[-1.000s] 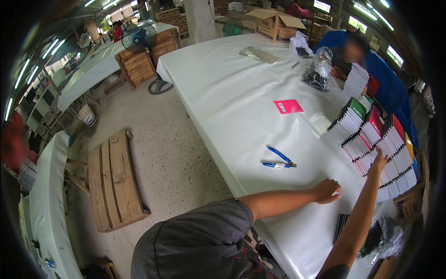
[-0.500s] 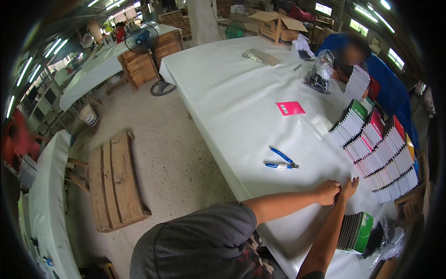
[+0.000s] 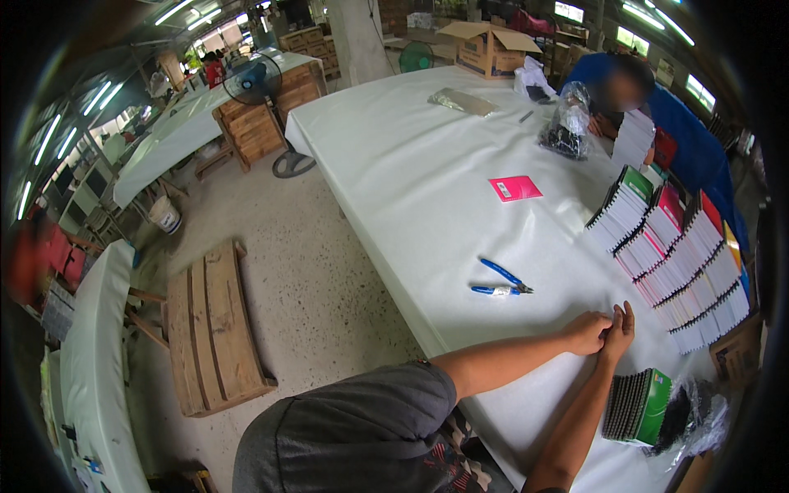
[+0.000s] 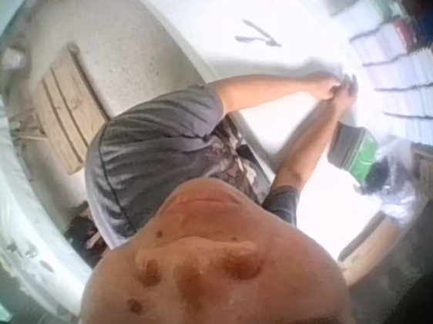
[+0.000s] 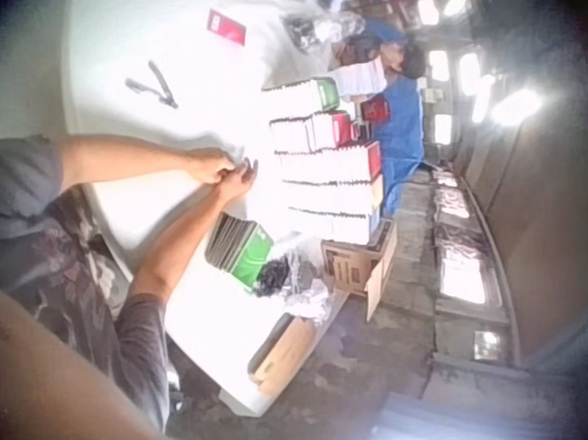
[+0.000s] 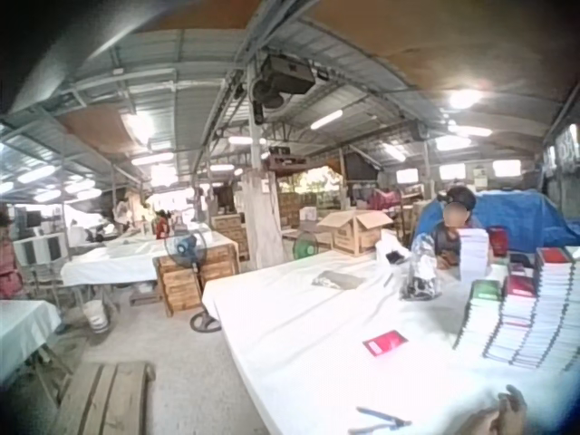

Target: The person sorts a stack of green notebooks by moving them one at a time and then stacking them together.

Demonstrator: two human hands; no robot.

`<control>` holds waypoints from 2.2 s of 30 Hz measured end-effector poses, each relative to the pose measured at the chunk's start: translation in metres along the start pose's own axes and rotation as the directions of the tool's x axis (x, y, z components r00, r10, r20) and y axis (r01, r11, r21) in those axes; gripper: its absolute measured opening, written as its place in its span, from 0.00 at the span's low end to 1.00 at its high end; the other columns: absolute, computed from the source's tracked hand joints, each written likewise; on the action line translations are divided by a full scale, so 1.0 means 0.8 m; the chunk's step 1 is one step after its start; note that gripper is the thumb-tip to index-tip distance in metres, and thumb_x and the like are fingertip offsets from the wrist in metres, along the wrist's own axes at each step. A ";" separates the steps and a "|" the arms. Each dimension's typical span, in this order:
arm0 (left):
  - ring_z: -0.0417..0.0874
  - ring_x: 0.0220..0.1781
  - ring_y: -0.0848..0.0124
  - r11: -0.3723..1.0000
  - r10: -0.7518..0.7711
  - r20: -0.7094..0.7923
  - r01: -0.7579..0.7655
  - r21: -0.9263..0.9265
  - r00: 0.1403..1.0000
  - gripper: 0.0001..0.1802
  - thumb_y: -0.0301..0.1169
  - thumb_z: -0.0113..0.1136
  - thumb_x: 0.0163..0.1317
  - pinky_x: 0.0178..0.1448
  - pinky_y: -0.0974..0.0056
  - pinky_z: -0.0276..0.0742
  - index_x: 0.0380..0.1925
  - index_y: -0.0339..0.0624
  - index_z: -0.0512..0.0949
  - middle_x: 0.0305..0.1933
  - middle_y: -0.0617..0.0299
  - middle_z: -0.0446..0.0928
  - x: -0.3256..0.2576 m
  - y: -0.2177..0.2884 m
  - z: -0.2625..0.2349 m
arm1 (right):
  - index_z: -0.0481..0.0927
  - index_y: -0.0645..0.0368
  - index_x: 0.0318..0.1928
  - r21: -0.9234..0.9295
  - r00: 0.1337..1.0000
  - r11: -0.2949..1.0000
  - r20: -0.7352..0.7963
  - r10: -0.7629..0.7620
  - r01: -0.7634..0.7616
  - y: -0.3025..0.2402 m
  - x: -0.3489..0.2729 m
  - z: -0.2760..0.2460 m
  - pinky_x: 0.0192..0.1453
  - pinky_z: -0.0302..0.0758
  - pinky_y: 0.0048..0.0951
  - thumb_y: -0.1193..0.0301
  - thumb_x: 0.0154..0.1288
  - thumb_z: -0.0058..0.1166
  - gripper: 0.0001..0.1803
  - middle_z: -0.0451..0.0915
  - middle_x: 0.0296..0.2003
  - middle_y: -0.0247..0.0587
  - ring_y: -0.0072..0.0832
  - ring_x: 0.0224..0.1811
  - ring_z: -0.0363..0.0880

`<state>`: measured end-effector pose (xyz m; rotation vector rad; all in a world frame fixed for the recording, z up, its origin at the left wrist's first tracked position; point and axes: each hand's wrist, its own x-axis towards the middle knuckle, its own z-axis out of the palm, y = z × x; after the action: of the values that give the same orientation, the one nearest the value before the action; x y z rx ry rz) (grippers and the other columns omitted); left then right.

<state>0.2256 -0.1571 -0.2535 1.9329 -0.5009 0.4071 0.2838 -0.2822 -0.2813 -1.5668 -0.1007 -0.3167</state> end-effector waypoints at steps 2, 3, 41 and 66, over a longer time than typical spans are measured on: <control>0.77 0.38 0.49 1.000 -0.006 -0.007 0.006 -0.020 1.000 0.07 0.23 0.56 0.43 0.43 0.50 0.72 0.26 0.34 0.75 0.31 0.47 0.77 -0.001 -0.003 -0.001 | 0.69 0.63 0.60 0.000 1.000 1.000 0.006 0.014 -0.014 0.000 -0.001 0.004 0.41 0.73 0.22 0.74 0.66 0.45 0.21 0.78 0.48 0.47 0.23 0.42 0.76; 0.77 0.38 0.49 1.000 -0.003 -0.009 0.003 -0.024 1.000 0.07 0.23 0.56 0.43 0.43 0.50 0.72 0.25 0.33 0.75 0.31 0.47 0.77 0.000 -0.003 -0.001 | 0.70 0.64 0.59 -0.008 1.000 1.000 0.009 0.001 -0.001 0.001 -0.001 0.003 0.42 0.73 0.23 0.74 0.66 0.45 0.21 0.78 0.48 0.47 0.24 0.43 0.76; 0.70 0.59 0.63 0.846 -0.159 0.342 0.307 -0.436 0.926 0.40 0.62 0.34 0.65 0.61 0.58 0.65 0.59 0.39 0.67 0.59 0.51 0.70 0.030 0.069 0.073 | 0.53 0.62 0.68 0.178 0.715 0.979 -0.671 0.196 -0.101 -0.194 -0.283 -0.163 0.68 0.55 0.39 0.50 0.63 0.49 0.41 0.58 0.66 0.47 0.38 0.67 0.58; 0.76 0.51 0.67 0.558 -0.244 0.693 0.683 -0.472 0.679 0.29 0.44 0.58 0.59 0.56 0.63 0.71 0.54 0.34 0.71 0.50 0.54 0.76 0.025 0.107 0.010 | 0.47 0.68 0.69 0.263 0.772 0.729 0.137 0.621 -0.633 -0.185 -0.165 -0.169 0.63 0.64 0.44 0.32 0.57 0.40 0.56 0.62 0.61 0.63 0.46 0.59 0.68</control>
<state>0.1989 -0.1991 -0.1802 1.2815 -0.3656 -0.6970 0.1007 -0.3947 -0.1744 -1.2179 0.3434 0.2646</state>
